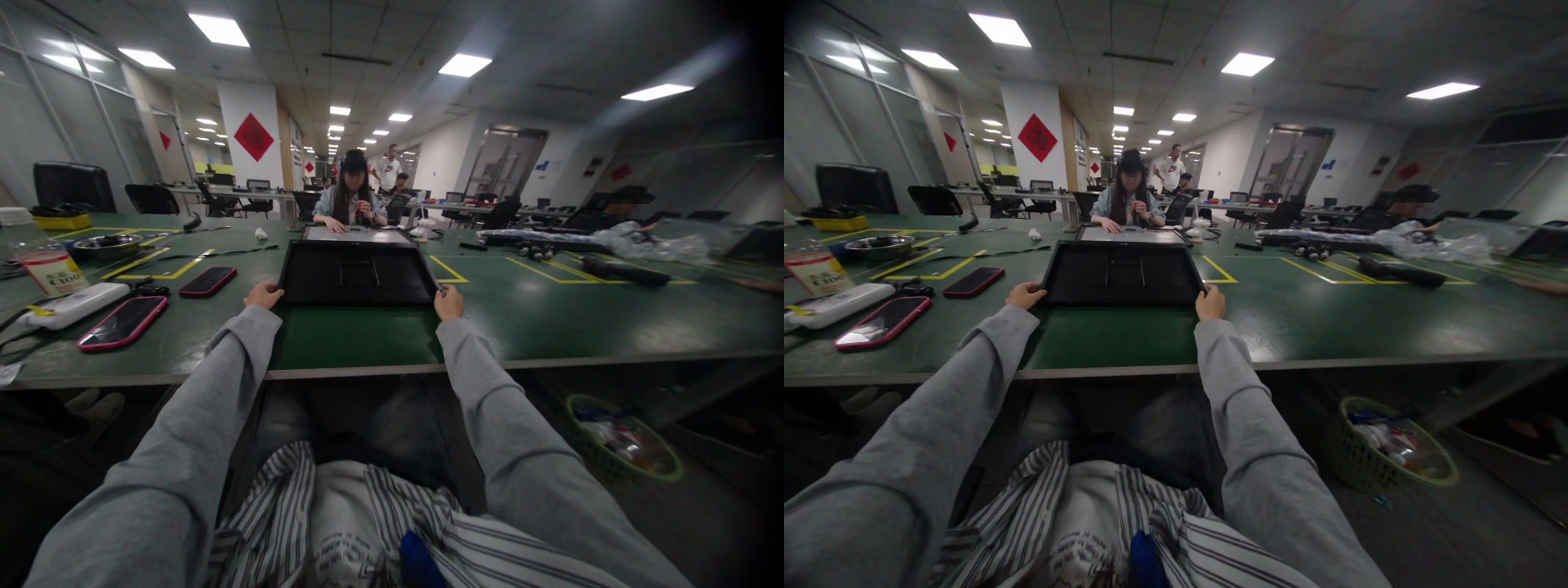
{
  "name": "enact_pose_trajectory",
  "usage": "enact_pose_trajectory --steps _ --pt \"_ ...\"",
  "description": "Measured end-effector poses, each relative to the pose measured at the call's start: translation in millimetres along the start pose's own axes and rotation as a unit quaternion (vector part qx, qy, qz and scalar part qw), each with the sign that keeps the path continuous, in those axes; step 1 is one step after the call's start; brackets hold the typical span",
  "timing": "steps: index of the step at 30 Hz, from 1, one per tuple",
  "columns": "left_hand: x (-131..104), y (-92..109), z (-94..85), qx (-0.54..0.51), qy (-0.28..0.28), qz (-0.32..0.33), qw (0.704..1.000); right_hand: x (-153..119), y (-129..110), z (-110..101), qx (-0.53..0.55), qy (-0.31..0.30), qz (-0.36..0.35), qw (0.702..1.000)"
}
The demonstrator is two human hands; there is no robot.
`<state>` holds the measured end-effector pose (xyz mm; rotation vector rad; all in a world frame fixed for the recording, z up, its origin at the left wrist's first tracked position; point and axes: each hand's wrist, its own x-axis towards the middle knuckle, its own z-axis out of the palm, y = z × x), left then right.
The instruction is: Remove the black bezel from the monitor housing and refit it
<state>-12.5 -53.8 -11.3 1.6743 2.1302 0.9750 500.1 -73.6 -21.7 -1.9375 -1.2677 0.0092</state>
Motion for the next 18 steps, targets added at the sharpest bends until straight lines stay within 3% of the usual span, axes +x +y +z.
enact_pose_trajectory --steps 11,18 --pt "-3.2 -1.3 2.1 0.013 0.004 0.019 1.000 -6.6 -5.4 -2.2 -0.094 -0.069 -0.046 0.992" --pt "-3.8 -0.6 1.9 0.001 -0.004 0.026 1.000 -14.4 -18.3 -10.6 -0.118 -0.089 -0.027 0.989"
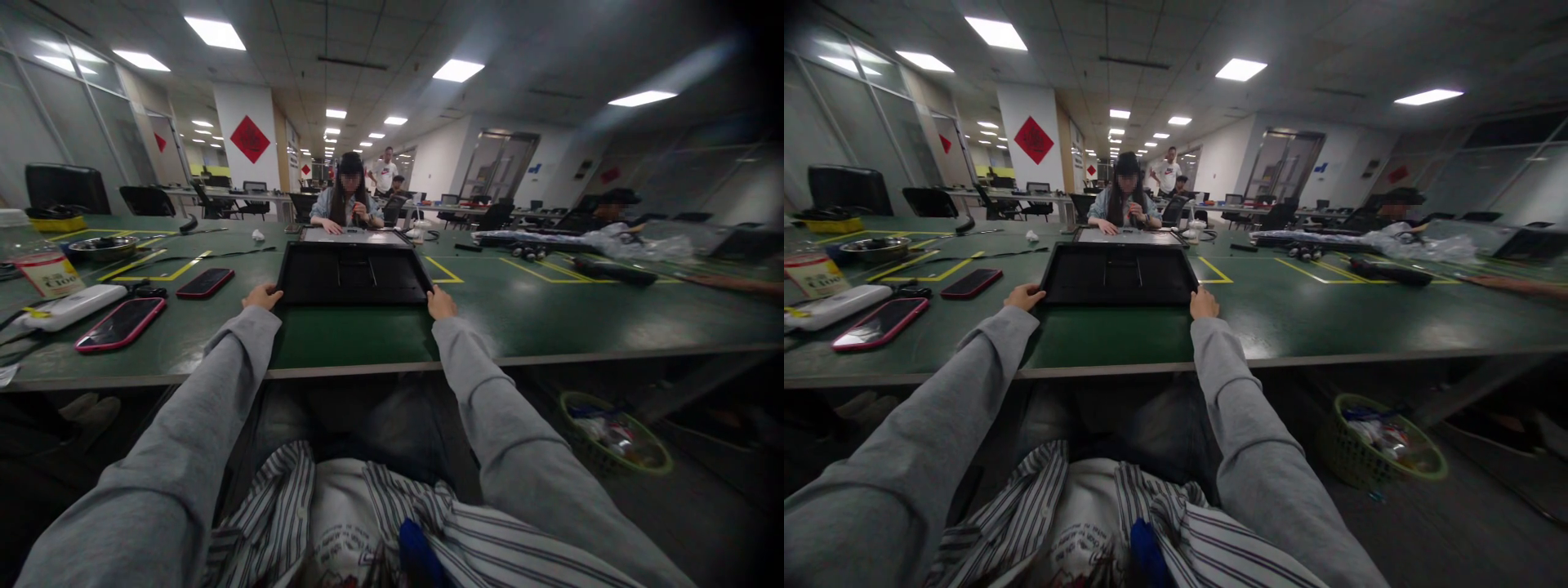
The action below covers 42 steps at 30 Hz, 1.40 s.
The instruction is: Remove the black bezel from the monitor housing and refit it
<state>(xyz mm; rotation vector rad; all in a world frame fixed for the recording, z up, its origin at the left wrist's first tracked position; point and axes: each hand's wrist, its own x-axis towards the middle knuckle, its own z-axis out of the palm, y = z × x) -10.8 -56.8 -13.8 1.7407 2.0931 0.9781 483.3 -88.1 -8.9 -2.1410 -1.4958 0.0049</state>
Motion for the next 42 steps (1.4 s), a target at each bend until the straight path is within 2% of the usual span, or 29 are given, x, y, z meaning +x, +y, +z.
enact_pose_trajectory --steps 6,10,16,22,27,31,35,39,42 --pt "-4.5 3.9 -2.1 -0.017 0.003 -0.010 1.000 3.5 2.2 3.5 0.050 0.011 0.022 0.998" --pt "-1.8 1.8 0.7 0.009 0.000 -0.012 1.000 10.1 8.3 7.8 0.084 0.021 0.051 0.995" --pt "4.9 0.2 4.5 0.035 0.012 0.041 0.998 18.4 11.3 10.4 0.108 0.037 0.074 0.991" --pt "3.1 10.7 -1.8 0.070 -0.014 0.015 0.997 28.0 15.1 12.3 0.137 0.073 0.099 0.983" --pt "-14.1 24.8 -2.7 0.118 0.096 0.098 0.983 27.7 16.0 12.8 0.169 0.102 0.084 0.977" --pt "-32.6 40.3 -12.1 0.093 0.184 0.132 0.970 19.9 6.1 6.7 0.172 0.207 0.017 0.963" --pt "-46.2 51.9 -26.3 0.058 0.282 0.126 0.949 9.5 -6.0 -3.8 0.135 0.297 -0.054 0.944" --pt "-51.2 56.4 -32.3 0.052 0.309 0.115 0.943 3.7 -10.8 -10.1 0.105 0.329 -0.063 0.936" --pt "-51.0 57.0 -31.6 0.068 0.290 0.117 0.948 4.6 -9.1 -9.1 0.101 0.325 -0.046 0.939"
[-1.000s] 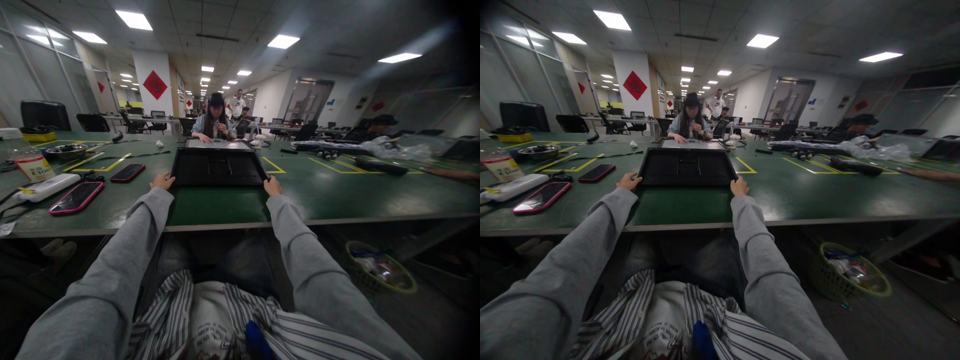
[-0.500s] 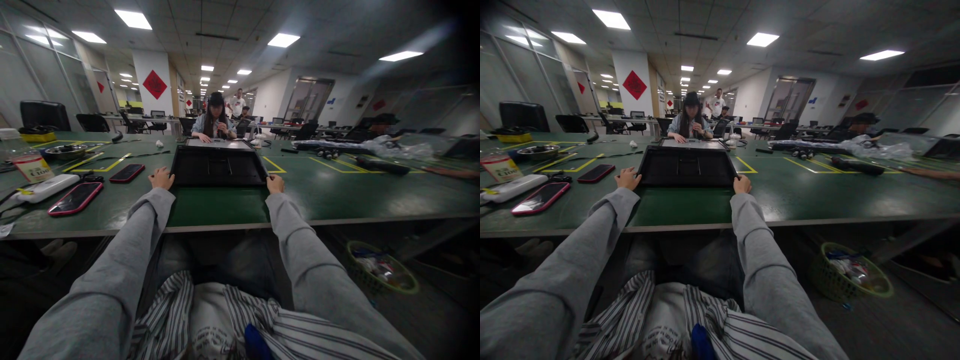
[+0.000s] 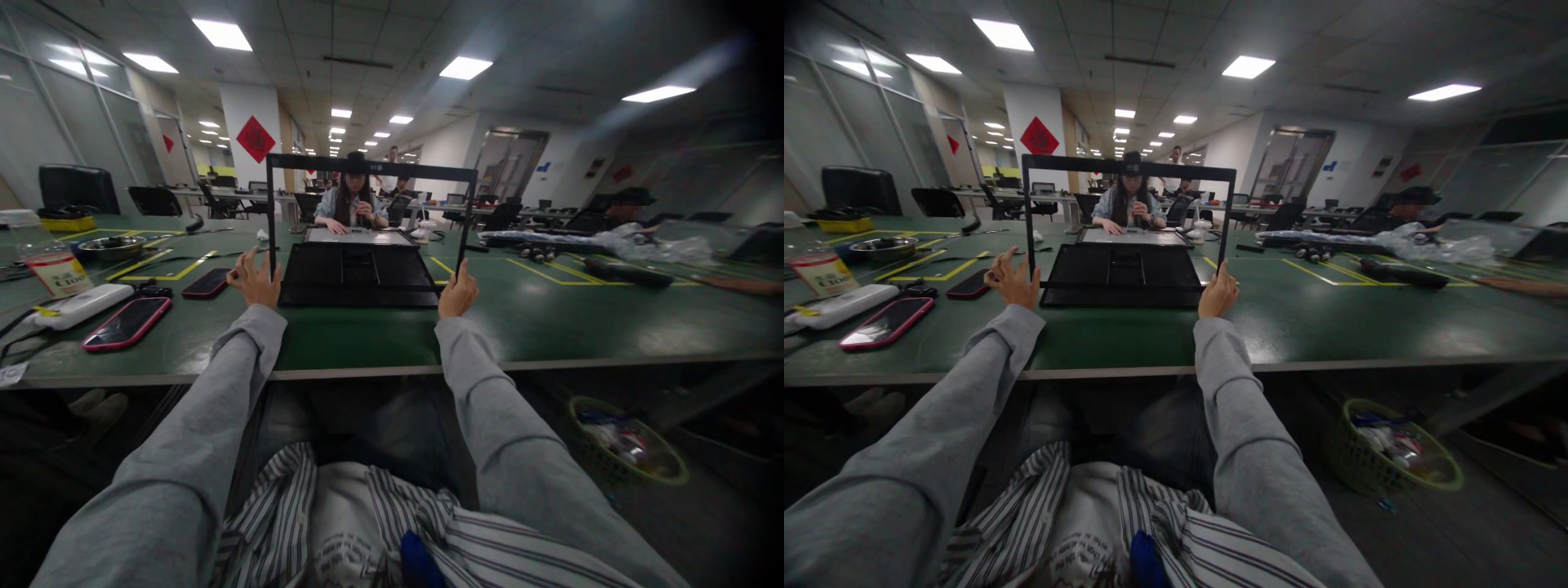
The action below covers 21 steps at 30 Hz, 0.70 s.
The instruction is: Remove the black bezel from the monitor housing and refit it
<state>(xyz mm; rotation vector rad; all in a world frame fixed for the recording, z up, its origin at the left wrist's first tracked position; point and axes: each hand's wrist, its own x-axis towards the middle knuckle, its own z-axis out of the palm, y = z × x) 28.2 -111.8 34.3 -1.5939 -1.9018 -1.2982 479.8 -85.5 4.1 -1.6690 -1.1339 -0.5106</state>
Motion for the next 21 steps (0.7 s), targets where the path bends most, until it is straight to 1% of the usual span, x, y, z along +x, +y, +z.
enact_pose_trajectory --steps 3,5,8,10,16,21 --pt "0.4 -2.2 2.4 0.006 -0.065 0.022 0.998 -0.1 5.4 5.5 -0.009 -0.027 0.030 0.999" --pt "0.5 -5.5 5.2 0.010 -0.101 0.033 0.994 -0.3 9.8 10.0 -0.017 -0.066 0.053 0.996" --pt "-0.6 -12.1 12.8 0.025 -0.122 0.028 0.992 -0.3 15.6 15.4 -0.019 -0.147 0.079 0.986" --pt "-1.7 -17.4 19.9 0.035 -0.128 0.022 0.991 0.3 18.0 17.5 -0.017 -0.183 0.085 0.979" --pt "-0.6 -33.1 41.5 0.060 -0.135 0.032 0.988 2.7 20.2 19.7 -0.020 -0.201 0.083 0.976" --pt "0.9 -36.8 48.0 0.068 -0.155 0.043 0.985 2.0 22.5 20.3 -0.027 -0.212 0.094 0.972"
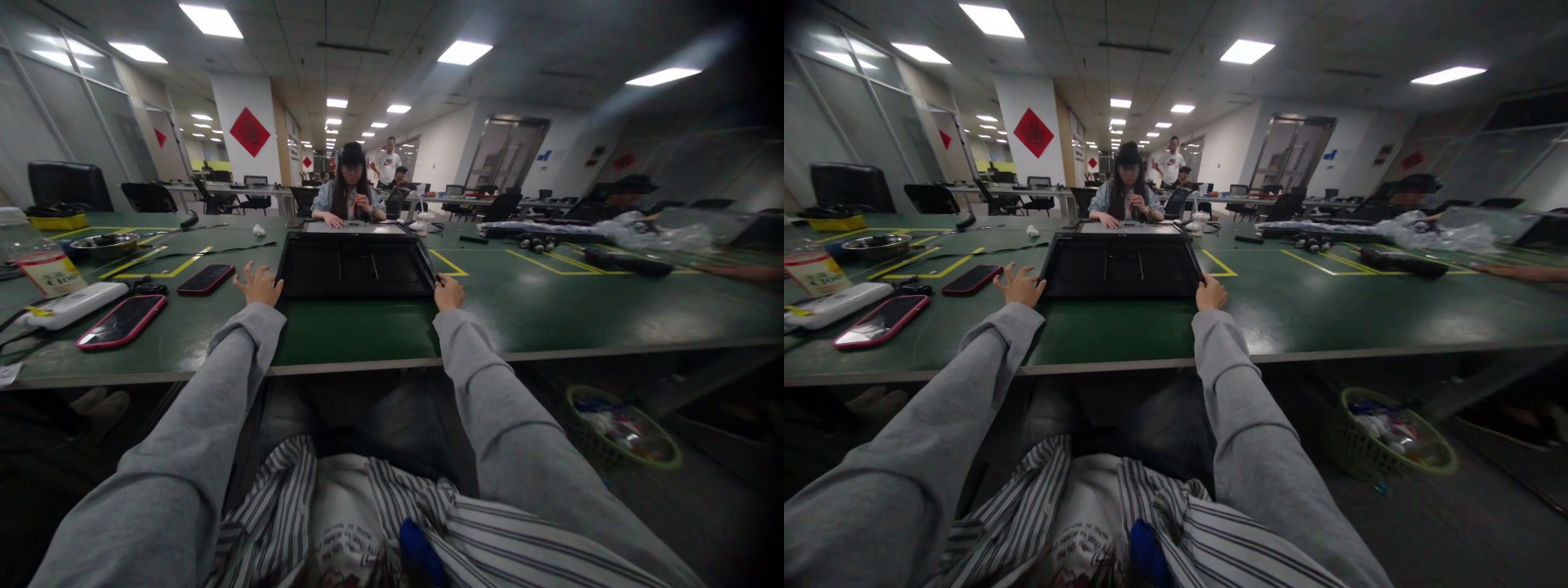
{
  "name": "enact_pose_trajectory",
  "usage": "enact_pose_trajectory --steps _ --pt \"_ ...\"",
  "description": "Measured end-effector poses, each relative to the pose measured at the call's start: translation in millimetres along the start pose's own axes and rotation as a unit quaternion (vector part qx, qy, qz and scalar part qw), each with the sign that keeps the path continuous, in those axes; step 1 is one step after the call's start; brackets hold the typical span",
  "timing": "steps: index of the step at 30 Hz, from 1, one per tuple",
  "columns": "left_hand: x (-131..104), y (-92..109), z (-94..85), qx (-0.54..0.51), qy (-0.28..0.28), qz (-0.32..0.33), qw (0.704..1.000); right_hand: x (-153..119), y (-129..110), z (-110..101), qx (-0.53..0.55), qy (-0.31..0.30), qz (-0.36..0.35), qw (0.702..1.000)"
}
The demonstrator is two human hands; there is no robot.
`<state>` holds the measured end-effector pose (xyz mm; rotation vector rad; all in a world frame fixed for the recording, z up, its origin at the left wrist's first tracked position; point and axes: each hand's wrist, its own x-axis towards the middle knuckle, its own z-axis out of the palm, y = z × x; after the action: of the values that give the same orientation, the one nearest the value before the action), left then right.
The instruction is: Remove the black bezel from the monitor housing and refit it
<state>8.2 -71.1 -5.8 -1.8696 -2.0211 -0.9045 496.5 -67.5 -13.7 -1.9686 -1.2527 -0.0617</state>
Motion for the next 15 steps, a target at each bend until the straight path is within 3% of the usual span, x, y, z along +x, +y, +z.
enact_pose_trajectory --steps 15 --pt "4.4 -3.5 6.2 -0.031 -0.059 -0.053 0.996 0.5 3.8 1.4 0.039 -0.035 0.026 0.998"
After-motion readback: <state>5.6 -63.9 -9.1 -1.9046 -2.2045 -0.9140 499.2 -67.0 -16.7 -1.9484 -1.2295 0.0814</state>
